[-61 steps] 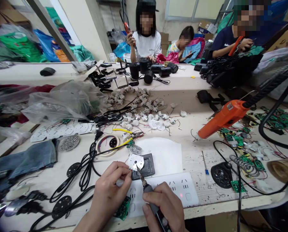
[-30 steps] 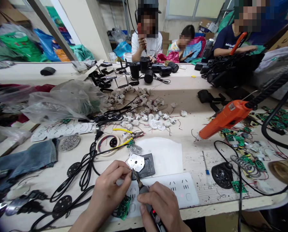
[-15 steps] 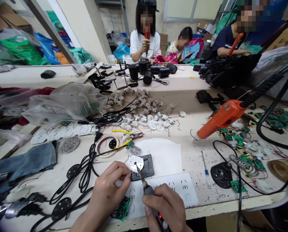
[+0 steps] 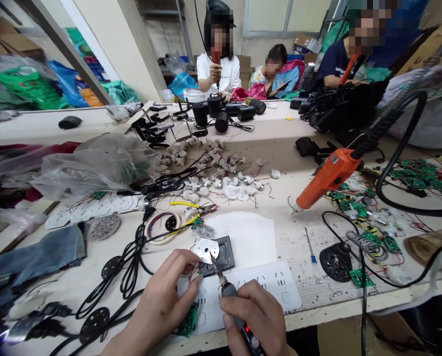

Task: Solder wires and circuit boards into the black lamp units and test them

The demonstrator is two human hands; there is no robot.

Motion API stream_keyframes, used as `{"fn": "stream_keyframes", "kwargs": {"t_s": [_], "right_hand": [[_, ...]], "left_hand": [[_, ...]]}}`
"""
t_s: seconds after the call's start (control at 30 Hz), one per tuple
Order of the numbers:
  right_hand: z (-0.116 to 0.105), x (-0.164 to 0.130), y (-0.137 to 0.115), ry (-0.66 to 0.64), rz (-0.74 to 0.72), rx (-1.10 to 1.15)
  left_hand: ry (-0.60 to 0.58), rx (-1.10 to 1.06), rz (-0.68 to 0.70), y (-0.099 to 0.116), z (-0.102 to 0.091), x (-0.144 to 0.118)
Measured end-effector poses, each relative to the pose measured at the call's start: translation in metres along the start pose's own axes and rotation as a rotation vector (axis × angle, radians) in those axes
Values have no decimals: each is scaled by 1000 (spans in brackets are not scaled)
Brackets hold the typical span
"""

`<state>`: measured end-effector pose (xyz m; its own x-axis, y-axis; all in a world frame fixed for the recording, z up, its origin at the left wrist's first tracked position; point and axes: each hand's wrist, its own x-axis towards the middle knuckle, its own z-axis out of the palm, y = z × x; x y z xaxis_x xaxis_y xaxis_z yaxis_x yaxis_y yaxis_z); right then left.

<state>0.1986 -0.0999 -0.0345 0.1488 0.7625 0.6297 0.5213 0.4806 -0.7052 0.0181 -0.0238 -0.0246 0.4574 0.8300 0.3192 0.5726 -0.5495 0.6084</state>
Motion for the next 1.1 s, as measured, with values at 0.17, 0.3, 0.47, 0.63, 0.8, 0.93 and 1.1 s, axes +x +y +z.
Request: {"fn": "stream_keyframes", "kwargs": {"t_s": [0.17, 0.3, 0.47, 0.63, 0.8, 0.93, 1.1], "right_hand": [[-1, 2, -3, 19, 19, 2], [-2, 4, -6, 16, 31, 1], [-4, 4, -8, 9, 40, -12], [-4, 3, -7, 14, 53, 3], [-2, 3, -6, 37, 46, 23], [1, 4, -5, 46, 39, 18], [4, 6, -5, 63, 22, 22]], "left_hand": [[-45, 28, 55, 2, -4, -2], [15, 63, 89, -2, -2, -3], [15, 153, 141, -10, 3, -6], [-9, 239, 204, -12, 2, -6], [-63, 319, 261, -13, -3, -8], [-55, 281, 252, -14, -5, -7], [16, 64, 147, -7, -5, 0]]}}
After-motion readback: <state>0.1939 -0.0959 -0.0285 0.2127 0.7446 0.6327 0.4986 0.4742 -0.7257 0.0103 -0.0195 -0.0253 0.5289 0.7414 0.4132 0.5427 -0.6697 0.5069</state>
